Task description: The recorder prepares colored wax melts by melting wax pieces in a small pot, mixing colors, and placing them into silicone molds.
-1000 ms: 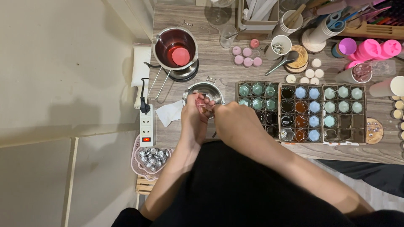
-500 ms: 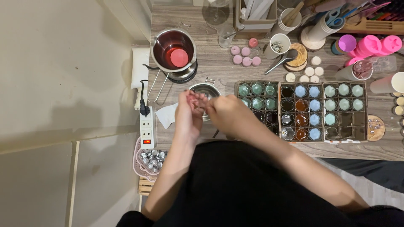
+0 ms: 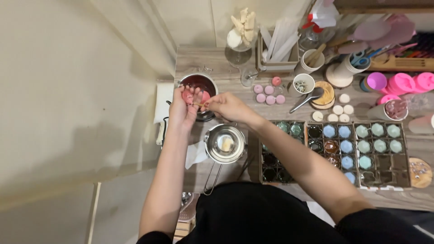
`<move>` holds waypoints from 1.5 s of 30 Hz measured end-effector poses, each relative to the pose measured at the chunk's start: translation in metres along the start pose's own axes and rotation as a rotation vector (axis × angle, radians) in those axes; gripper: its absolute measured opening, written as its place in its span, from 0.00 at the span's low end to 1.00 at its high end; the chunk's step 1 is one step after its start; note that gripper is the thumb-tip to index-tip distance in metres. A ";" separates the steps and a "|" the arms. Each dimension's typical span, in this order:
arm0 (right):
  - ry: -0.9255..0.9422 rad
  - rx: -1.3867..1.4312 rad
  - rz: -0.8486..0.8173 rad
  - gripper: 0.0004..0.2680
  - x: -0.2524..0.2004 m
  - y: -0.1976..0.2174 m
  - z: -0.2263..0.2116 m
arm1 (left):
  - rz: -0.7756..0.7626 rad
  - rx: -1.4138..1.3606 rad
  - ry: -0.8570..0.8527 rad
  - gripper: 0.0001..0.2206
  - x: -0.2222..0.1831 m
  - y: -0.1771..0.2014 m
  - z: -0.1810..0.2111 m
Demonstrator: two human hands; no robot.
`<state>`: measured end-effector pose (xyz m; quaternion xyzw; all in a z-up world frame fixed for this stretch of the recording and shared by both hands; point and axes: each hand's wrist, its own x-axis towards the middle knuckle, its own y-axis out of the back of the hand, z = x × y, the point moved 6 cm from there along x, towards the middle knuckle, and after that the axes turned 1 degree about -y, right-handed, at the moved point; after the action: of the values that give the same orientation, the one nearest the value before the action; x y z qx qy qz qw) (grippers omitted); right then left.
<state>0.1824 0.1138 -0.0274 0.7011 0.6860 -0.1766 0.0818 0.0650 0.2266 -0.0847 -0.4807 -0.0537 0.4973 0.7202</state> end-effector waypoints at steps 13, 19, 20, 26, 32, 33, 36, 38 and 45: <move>-0.238 0.112 0.103 0.08 0.017 0.022 0.034 | 0.207 0.484 -0.235 0.17 0.031 0.027 -0.001; -0.135 -0.383 0.311 0.10 0.028 0.042 0.046 | 0.177 1.237 -0.472 0.18 0.004 -0.020 0.014; -0.139 -0.382 0.314 0.10 0.026 0.044 0.046 | 0.175 1.238 -0.468 0.18 0.008 -0.014 0.009; -0.028 -0.616 0.434 0.10 0.008 0.041 0.009 | 0.167 1.226 -0.501 0.17 0.027 0.006 0.006; -0.045 -0.816 0.446 0.10 -0.008 0.030 -0.012 | 0.120 1.265 -0.531 0.19 0.021 -0.005 0.020; 0.043 -0.848 0.466 0.09 -0.009 0.029 -0.015 | 0.096 1.153 -0.517 0.20 0.028 0.005 0.019; 0.163 -1.000 0.486 0.09 -0.005 0.025 -0.015 | 0.087 0.877 -0.440 0.22 0.023 0.003 0.033; 0.181 -1.126 0.485 0.10 -0.003 0.027 -0.001 | 0.101 0.704 -0.366 0.24 0.009 -0.006 0.037; 0.511 -1.070 0.552 0.10 -0.019 0.026 -0.027 | 0.059 0.275 -0.117 0.24 -0.006 0.006 0.038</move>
<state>0.2122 0.1043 0.0014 0.7338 0.4718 0.3888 0.2962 0.0370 0.2466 -0.0672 -0.3492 -0.0130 0.5481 0.7599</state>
